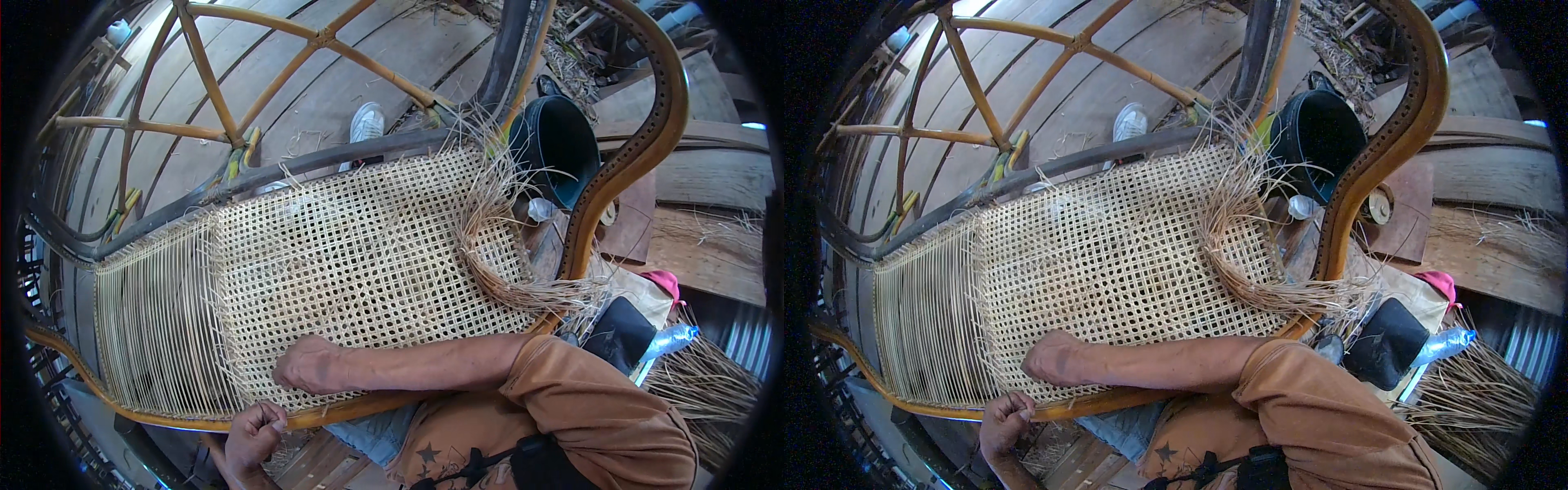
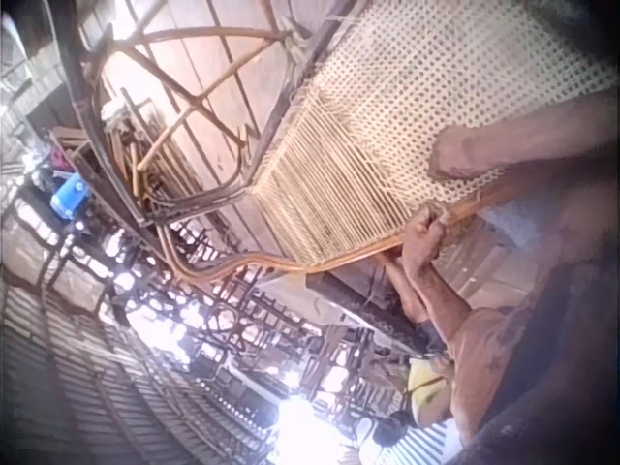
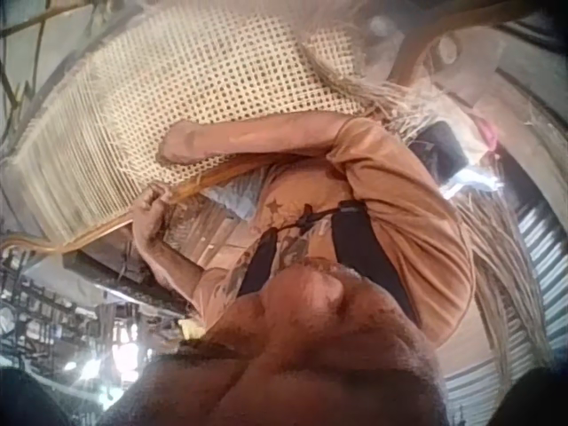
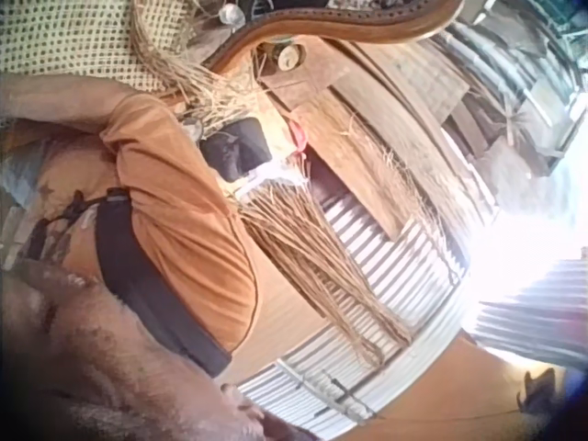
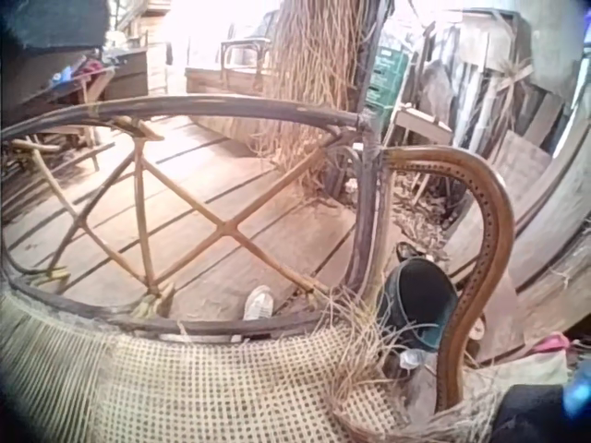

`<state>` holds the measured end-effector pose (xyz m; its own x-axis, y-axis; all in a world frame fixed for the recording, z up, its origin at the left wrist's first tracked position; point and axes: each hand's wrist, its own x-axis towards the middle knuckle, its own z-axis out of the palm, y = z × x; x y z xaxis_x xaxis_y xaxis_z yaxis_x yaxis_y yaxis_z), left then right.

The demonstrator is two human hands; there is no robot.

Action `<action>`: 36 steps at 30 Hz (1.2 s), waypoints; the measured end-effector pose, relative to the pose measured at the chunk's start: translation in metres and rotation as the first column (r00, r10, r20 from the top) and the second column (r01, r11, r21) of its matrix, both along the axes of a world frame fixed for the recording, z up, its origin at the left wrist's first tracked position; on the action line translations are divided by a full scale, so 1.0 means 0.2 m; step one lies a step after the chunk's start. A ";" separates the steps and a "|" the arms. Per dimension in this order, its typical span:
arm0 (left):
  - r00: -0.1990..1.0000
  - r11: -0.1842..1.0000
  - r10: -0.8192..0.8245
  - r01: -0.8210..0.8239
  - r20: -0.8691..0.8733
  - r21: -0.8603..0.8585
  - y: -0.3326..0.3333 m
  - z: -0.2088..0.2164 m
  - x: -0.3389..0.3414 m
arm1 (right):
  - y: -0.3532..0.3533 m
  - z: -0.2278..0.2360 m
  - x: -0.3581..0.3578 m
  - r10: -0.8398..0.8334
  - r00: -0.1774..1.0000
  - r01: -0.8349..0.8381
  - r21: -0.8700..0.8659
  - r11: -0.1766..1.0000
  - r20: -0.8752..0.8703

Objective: Weaving and repairing the rattan seat of a chair.

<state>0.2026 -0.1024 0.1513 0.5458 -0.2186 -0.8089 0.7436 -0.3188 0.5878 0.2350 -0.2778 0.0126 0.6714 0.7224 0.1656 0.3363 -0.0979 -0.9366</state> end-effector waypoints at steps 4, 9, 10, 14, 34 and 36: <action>0.997 0.995 0.070 -0.068 -0.026 0.071 0.03 0.09 -0.09 | 0.05 0.15 -0.01 0.145 0.988 -0.131 -0.213 0.968 0.049; 0.897 0.956 0.291 -0.289 0.332 -0.057 0.03 -0.02 -0.17 | -0.01 0.18 0.21 0.247 0.946 -0.321 -0.509 0.799 -0.209; 0.854 0.936 0.346 -0.344 0.388 -0.078 -0.01 0.00 -0.16 | -0.09 0.21 0.27 0.213 0.950 -0.298 -0.459 0.837 -0.228; 0.776 0.875 0.350 -0.470 0.524 0.112 -0.03 0.01 -0.26 | -0.14 0.39 0.34 0.207 0.930 -0.341 -0.498 0.797 -0.305; 0.917 0.734 0.028 -0.289 0.398 0.614 -0.04 -0.15 -0.41 | -0.02 0.12 0.02 0.348 0.929 -0.184 -0.652 0.735 0.130; 0.873 0.719 -0.052 -0.304 0.484 0.625 0.00 -0.16 -0.46 | 0.03 0.12 -0.02 0.292 0.948 -0.147 -0.639 0.755 0.126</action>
